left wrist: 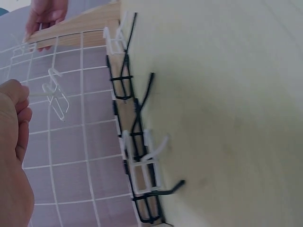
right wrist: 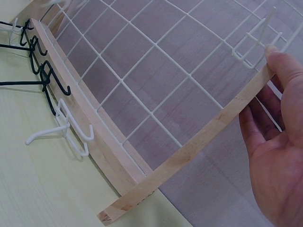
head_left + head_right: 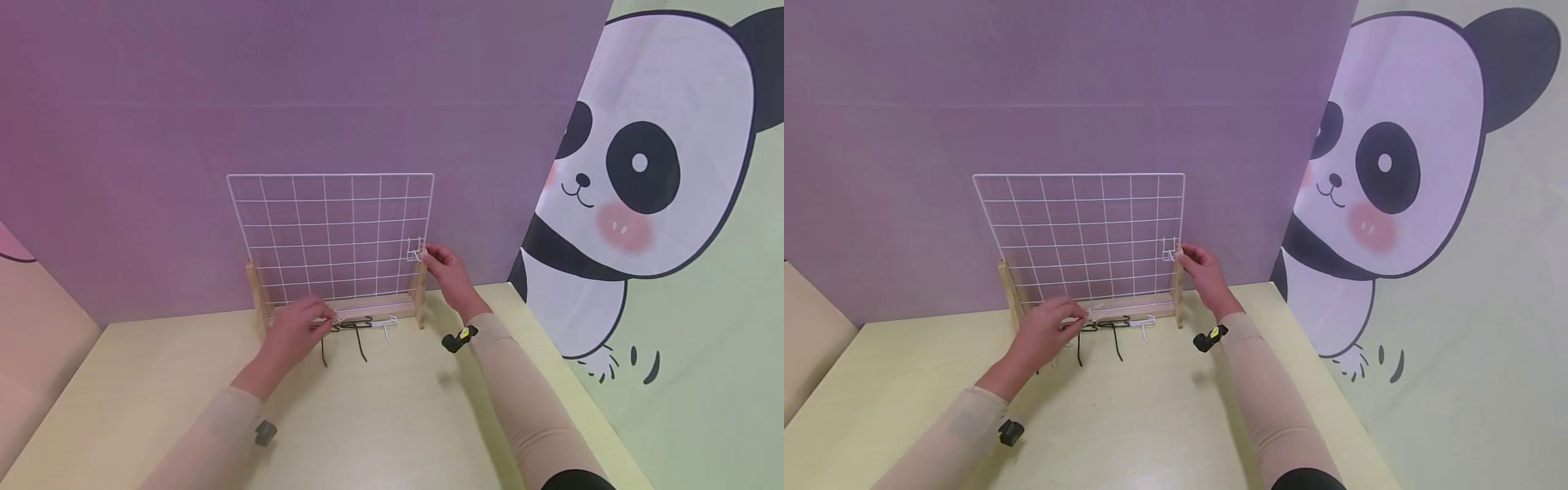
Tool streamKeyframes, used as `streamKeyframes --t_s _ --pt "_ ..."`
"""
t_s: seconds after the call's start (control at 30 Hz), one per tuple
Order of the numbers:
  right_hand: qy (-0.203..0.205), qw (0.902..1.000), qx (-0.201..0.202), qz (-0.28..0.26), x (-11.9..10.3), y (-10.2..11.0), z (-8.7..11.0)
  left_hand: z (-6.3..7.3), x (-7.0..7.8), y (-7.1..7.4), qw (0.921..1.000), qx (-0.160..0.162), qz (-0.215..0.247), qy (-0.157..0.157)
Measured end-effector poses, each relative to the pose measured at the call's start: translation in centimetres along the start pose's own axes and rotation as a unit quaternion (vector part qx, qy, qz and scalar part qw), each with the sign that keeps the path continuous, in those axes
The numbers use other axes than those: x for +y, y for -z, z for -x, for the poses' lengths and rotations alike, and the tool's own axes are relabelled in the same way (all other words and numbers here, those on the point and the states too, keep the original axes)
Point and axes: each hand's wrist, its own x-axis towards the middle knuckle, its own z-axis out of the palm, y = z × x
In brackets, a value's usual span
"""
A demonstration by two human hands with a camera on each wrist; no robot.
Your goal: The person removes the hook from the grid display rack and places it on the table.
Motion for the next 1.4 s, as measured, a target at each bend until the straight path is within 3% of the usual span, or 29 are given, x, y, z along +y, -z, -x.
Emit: streamKeyframes --t_s 0.2,0.53,1.4 --pt "0.002 1.0 0.002 0.003 0.0 0.0 -0.1 0.9 -0.5 -0.9 0.9982 -0.055 0.013 0.022" --pt "0.026 0.9996 0.0 -0.009 0.3 0.0 -0.4 1.4 -0.9 -1.5 0.9972 -0.067 0.013 0.03" --pt "0.015 0.9998 0.001 -0.013 0.4 0.2 -0.5 2.1 -1.6 -3.0 0.9915 -0.121 0.008 0.048"
